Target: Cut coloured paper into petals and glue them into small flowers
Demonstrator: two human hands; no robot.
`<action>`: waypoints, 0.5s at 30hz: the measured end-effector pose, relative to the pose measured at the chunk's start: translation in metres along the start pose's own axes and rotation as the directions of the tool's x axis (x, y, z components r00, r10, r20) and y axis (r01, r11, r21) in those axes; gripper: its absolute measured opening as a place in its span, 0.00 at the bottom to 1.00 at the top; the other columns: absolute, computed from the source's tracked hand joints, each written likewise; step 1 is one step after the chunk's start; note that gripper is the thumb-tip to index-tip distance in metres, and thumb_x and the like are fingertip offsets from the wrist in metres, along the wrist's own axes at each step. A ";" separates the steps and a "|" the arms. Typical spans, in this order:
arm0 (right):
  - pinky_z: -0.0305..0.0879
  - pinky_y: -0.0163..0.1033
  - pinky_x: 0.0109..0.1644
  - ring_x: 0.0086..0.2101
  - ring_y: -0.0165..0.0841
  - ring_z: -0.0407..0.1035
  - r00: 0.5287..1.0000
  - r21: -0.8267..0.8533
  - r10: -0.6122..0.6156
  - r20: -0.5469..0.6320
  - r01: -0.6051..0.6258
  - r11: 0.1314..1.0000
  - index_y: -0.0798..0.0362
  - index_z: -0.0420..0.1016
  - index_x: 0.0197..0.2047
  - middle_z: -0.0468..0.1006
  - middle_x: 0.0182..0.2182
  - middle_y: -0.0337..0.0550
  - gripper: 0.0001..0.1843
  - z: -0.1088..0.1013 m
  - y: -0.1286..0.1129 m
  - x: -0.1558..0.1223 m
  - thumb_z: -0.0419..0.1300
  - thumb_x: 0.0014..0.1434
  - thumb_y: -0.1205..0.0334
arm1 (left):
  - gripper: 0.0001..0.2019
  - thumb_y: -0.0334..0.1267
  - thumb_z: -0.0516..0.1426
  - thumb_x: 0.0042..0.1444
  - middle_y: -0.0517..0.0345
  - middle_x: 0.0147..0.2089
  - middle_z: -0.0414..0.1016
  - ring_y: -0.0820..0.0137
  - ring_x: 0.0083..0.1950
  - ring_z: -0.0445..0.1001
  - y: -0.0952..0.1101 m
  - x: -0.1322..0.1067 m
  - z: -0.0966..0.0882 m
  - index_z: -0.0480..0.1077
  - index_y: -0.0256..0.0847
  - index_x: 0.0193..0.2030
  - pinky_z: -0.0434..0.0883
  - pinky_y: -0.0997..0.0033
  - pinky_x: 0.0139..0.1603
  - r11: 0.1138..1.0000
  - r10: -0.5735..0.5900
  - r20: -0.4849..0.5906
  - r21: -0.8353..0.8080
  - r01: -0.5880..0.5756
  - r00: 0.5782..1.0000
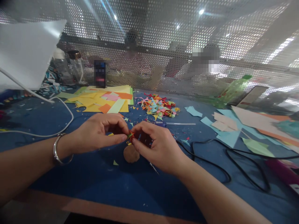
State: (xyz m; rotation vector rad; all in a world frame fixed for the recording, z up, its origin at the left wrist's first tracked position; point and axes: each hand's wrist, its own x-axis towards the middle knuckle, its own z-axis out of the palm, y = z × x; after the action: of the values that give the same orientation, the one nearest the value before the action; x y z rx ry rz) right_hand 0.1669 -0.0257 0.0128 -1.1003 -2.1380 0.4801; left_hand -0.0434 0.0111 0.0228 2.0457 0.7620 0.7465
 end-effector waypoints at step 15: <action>0.63 0.29 0.28 0.24 0.25 0.66 1.000 -0.027 0.015 -0.015 -0.016 1.000 0.53 0.74 0.37 0.74 0.26 0.35 0.03 0.006 0.007 0.002 0.58 0.60 0.66 | 0.02 0.30 0.59 0.50 0.62 0.30 0.73 0.75 0.31 0.70 -0.008 0.002 0.018 0.73 0.38 0.31 0.67 0.74 0.34 0.979 0.054 -0.193 0.201 -0.014 0.980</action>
State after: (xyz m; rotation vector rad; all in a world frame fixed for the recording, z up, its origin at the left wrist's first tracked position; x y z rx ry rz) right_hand 0.1661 -0.0201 0.0053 -1.1330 -2.1299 0.4500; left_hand -0.0311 0.0078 0.0071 2.1898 0.9491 0.9358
